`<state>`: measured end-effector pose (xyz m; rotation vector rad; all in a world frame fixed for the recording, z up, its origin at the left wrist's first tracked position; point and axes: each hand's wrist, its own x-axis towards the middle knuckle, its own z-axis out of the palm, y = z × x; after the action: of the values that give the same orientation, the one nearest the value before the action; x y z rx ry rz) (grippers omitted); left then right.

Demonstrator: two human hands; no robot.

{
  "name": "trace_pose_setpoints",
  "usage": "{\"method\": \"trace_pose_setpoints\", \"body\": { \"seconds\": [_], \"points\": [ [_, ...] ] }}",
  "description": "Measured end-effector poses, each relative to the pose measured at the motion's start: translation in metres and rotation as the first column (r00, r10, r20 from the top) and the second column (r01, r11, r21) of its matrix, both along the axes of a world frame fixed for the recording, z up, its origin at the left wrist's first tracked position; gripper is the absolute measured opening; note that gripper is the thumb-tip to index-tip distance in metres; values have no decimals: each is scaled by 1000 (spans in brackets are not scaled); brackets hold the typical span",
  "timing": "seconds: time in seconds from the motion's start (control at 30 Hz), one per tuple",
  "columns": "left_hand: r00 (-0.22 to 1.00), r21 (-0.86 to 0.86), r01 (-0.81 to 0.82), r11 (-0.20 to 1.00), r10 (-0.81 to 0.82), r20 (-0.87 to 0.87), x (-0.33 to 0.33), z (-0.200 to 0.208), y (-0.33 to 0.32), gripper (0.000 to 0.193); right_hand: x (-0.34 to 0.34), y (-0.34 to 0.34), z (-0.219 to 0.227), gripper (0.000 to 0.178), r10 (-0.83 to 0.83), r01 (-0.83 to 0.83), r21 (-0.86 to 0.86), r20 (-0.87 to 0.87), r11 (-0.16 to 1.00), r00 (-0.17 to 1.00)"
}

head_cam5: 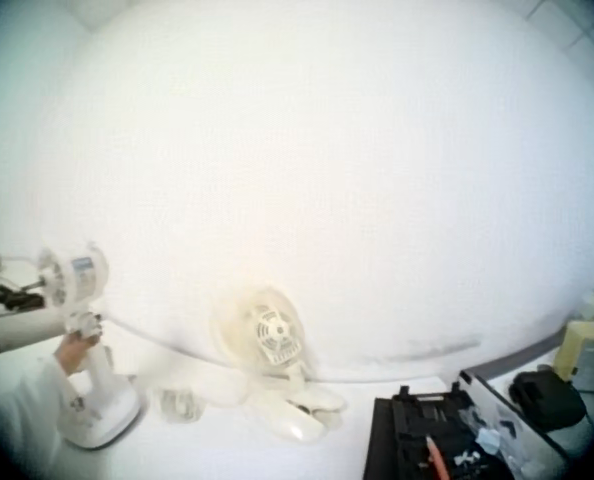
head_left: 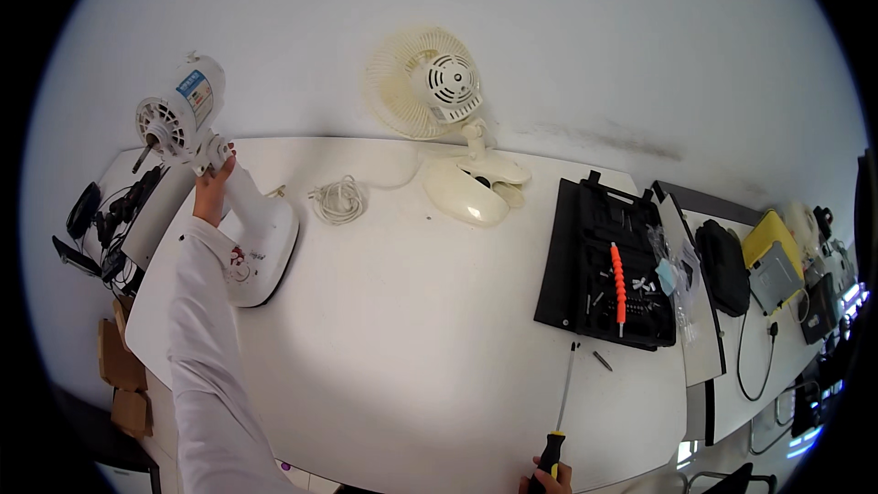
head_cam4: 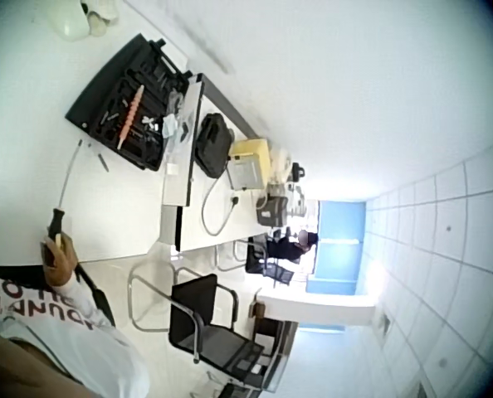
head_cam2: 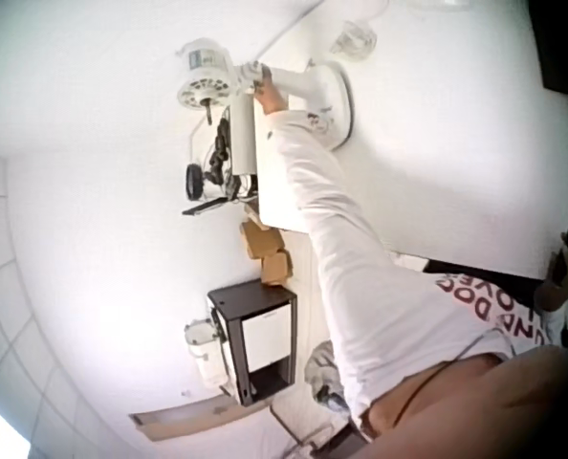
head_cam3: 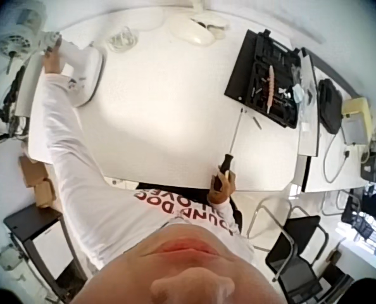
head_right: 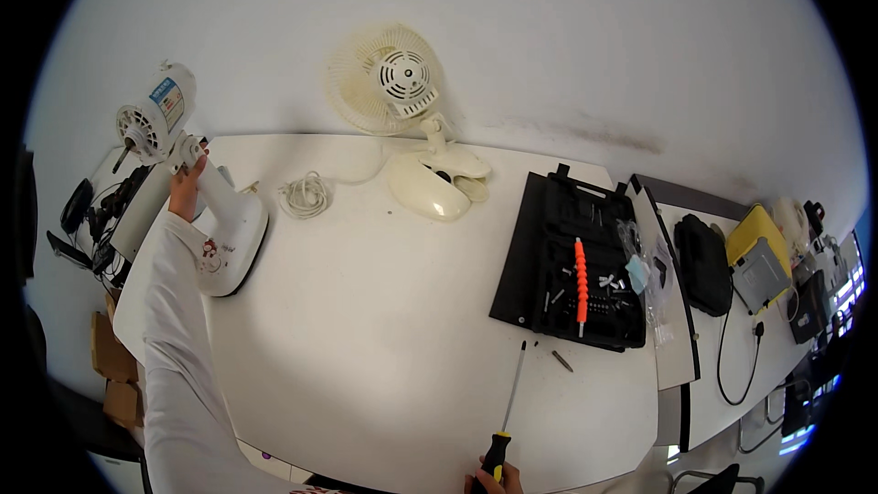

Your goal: The person uses a screwdriver to remove and reinsert screws on a white table fan, repeatedly adjusting the fan head and working on the motor housing. The person also handles a small metal pin and places it on the table.

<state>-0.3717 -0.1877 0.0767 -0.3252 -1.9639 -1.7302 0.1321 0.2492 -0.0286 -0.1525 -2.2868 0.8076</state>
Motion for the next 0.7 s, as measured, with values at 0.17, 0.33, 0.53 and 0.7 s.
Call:
{"method": "trace_pose_setpoints", "body": {
  "seconds": [0.17, 0.33, 0.53, 0.7],
  "points": [
    [999, 41, 14, 999, -16, 37, -8, -3, 2, 47, -4, -1, 0, 29, 15, -12, 128, -18, 992, 1000],
    [997, 99, 62, 993, -66, 30, -18, 2, 7, 47, -4, 0, -1, 29, 0, 0, 125, 1, 992, 1000],
    [996, 106, 40, 994, -48, 75, -24, 5, 12, 40, -6, -1, 0, 33, -37, 37, 164, -3, 986, 999],
    [994, 117, 53, 992, -64, 92, -30, 4, 11, 40, -7, 1, -2, 35, -16, 14, 161, 9, 987, 1000]
  ]
}}
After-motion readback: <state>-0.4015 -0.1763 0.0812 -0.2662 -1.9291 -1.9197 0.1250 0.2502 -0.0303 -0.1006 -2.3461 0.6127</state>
